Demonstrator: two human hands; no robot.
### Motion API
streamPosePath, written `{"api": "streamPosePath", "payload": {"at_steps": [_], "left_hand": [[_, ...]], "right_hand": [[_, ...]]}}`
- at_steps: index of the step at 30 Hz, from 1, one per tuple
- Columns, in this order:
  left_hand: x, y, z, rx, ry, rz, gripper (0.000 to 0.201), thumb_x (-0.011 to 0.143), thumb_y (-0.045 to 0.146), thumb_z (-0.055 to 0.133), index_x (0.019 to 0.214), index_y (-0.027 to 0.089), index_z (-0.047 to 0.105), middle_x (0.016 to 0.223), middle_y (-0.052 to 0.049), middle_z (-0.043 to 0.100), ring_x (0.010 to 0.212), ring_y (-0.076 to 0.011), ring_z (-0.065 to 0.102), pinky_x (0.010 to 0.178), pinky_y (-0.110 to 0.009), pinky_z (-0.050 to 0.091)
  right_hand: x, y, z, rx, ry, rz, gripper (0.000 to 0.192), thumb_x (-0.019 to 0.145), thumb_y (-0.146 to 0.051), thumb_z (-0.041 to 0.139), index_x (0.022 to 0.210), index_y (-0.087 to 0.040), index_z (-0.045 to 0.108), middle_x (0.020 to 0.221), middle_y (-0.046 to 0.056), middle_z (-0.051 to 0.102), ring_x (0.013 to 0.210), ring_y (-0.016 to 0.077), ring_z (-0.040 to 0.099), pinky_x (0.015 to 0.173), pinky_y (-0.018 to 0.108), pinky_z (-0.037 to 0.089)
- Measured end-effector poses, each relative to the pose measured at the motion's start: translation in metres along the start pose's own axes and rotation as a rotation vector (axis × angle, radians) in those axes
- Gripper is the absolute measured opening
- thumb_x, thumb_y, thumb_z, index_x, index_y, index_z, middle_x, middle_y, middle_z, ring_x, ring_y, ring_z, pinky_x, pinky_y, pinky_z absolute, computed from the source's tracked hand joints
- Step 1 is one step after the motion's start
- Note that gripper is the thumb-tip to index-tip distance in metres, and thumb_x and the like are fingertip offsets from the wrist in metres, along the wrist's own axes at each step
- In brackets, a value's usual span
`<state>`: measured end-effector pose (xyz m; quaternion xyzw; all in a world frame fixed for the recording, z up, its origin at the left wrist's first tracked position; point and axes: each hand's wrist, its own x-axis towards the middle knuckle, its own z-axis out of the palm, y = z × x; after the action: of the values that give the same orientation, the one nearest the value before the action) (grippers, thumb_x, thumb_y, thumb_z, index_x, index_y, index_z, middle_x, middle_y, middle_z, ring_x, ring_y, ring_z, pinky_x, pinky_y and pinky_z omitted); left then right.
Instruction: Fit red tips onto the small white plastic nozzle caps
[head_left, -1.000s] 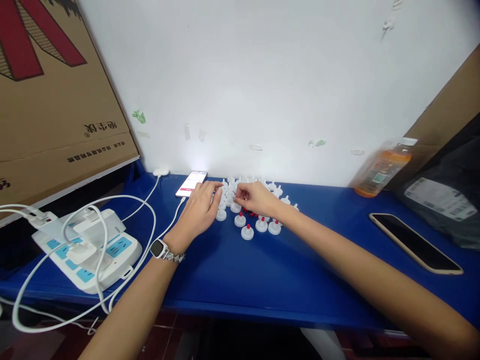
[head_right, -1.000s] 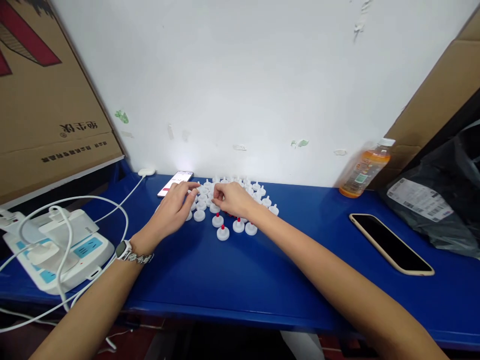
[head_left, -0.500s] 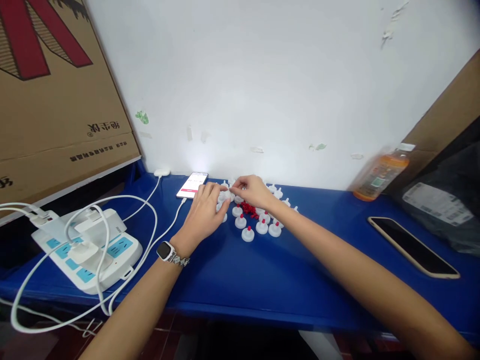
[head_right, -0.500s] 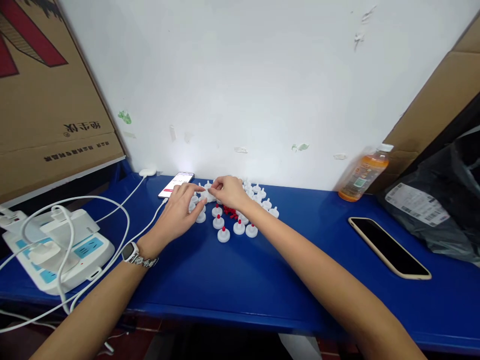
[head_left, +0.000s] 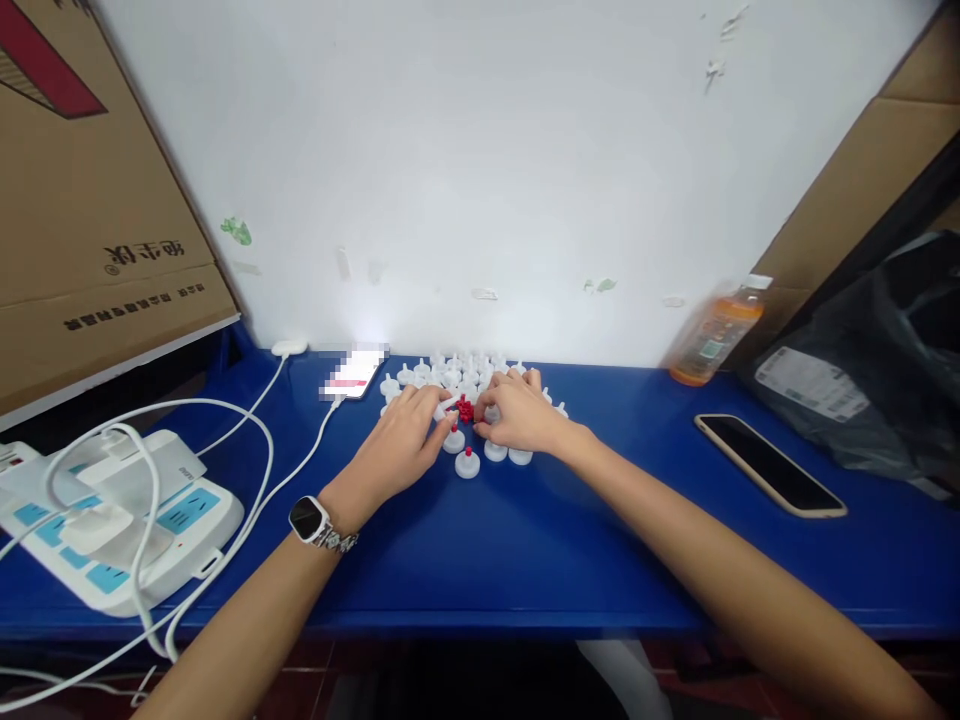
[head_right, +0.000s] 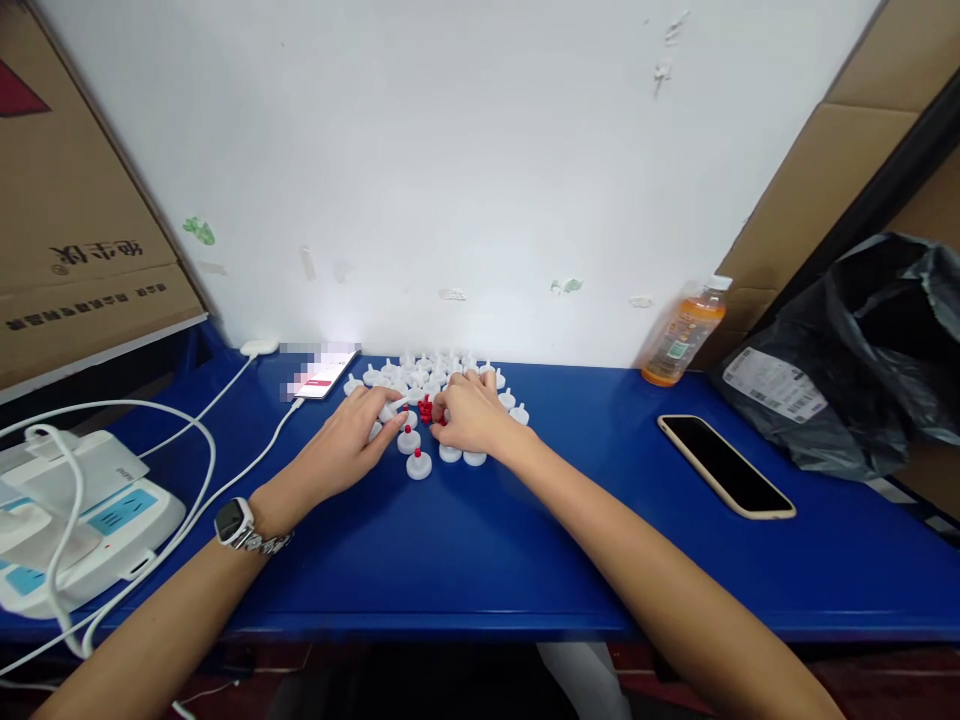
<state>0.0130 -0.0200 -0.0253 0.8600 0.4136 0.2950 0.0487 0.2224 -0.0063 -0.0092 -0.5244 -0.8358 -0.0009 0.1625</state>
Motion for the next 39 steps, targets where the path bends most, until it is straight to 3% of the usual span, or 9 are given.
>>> {"api": "streamPosePath", "payload": {"at_steps": [7,10,12,14,17,20,32,39], "left_hand": [[0.0,0.001,0.002,0.009,-0.031,0.018,0.033,0.102,0.043,0.037,0.118,0.018,0.051,0.107,-0.011,0.059,0.105,-0.0278,0.055,0.093,-0.047,0.047],[0.0,0.0,0.003,0.008,-0.043,0.004,0.035,0.101,0.044,0.037,0.119,0.019,0.052,0.108,-0.011,0.059,0.104,-0.0279,0.056,0.092,-0.047,0.048],[0.0,0.0,0.002,0.006,-0.048,0.0,0.036,0.101,0.045,0.037,0.12,0.019,0.052,0.108,-0.011,0.059,0.104,-0.028,0.056,0.091,-0.047,0.048],[-0.001,0.001,0.002,0.006,-0.051,-0.002,0.037,0.101,0.045,0.036,0.122,0.019,0.052,0.106,-0.011,0.059,0.102,-0.0281,0.056,0.09,-0.047,0.048],[-0.002,0.003,0.001,-0.006,-0.054,0.008,0.038,0.102,0.045,0.035,0.125,0.019,0.051,0.104,-0.01,0.058,0.1,-0.0278,0.057,0.088,-0.046,0.049],[-0.002,0.006,-0.001,-0.035,-0.045,0.03,0.037,0.102,0.044,0.035,0.126,0.019,0.05,0.104,-0.01,0.057,0.101,-0.0271,0.058,0.089,-0.045,0.049],[-0.003,0.009,-0.004,-0.068,-0.054,-0.018,0.044,0.102,0.048,0.036,0.133,0.018,0.046,0.113,-0.013,0.058,0.108,-0.0291,0.058,0.095,-0.049,0.048],[-0.005,0.009,-0.004,-0.074,-0.075,0.031,0.048,0.102,0.048,0.036,0.139,0.018,0.042,0.116,-0.013,0.058,0.11,-0.0288,0.057,0.096,-0.049,0.047]], "right_hand": [[0.004,0.001,0.003,-0.048,-0.067,-0.021,0.017,0.083,-0.029,0.064,0.072,-0.02,0.073,0.09,0.011,0.061,0.095,0.0282,0.049,0.086,0.045,0.029],[0.005,0.005,0.006,0.038,-0.013,-0.033,0.018,0.085,-0.031,0.063,0.073,-0.02,0.071,0.093,0.009,0.063,0.098,0.0275,0.05,0.09,0.046,0.031],[0.004,0.005,0.005,0.219,0.071,-0.023,0.017,0.086,-0.033,0.062,0.077,-0.019,0.069,0.093,0.008,0.065,0.097,0.0251,0.054,0.09,0.044,0.035],[0.003,0.004,0.004,0.548,0.123,0.011,0.019,0.087,-0.036,0.062,0.084,-0.019,0.067,0.089,0.006,0.068,0.088,0.0211,0.06,0.084,0.038,0.043],[0.002,0.0,0.004,1.025,0.11,0.048,0.027,0.084,-0.045,0.067,0.088,-0.018,0.065,0.081,0.004,0.07,0.075,0.0174,0.064,0.069,0.031,0.048],[0.001,-0.004,0.007,1.2,0.112,0.05,0.033,0.077,-0.048,0.074,0.085,-0.017,0.066,0.077,0.004,0.07,0.069,0.0157,0.064,0.065,0.029,0.049],[-0.002,-0.007,-0.001,1.237,0.102,0.053,0.036,0.073,-0.05,0.078,0.08,-0.016,0.068,0.072,0.003,0.069,0.064,0.0132,0.06,0.062,0.027,0.047],[-0.004,-0.01,0.0,1.249,0.1,0.039,0.035,0.073,-0.048,0.078,0.078,-0.015,0.068,0.071,0.002,0.068,0.064,0.0124,0.059,0.062,0.026,0.048]]}}
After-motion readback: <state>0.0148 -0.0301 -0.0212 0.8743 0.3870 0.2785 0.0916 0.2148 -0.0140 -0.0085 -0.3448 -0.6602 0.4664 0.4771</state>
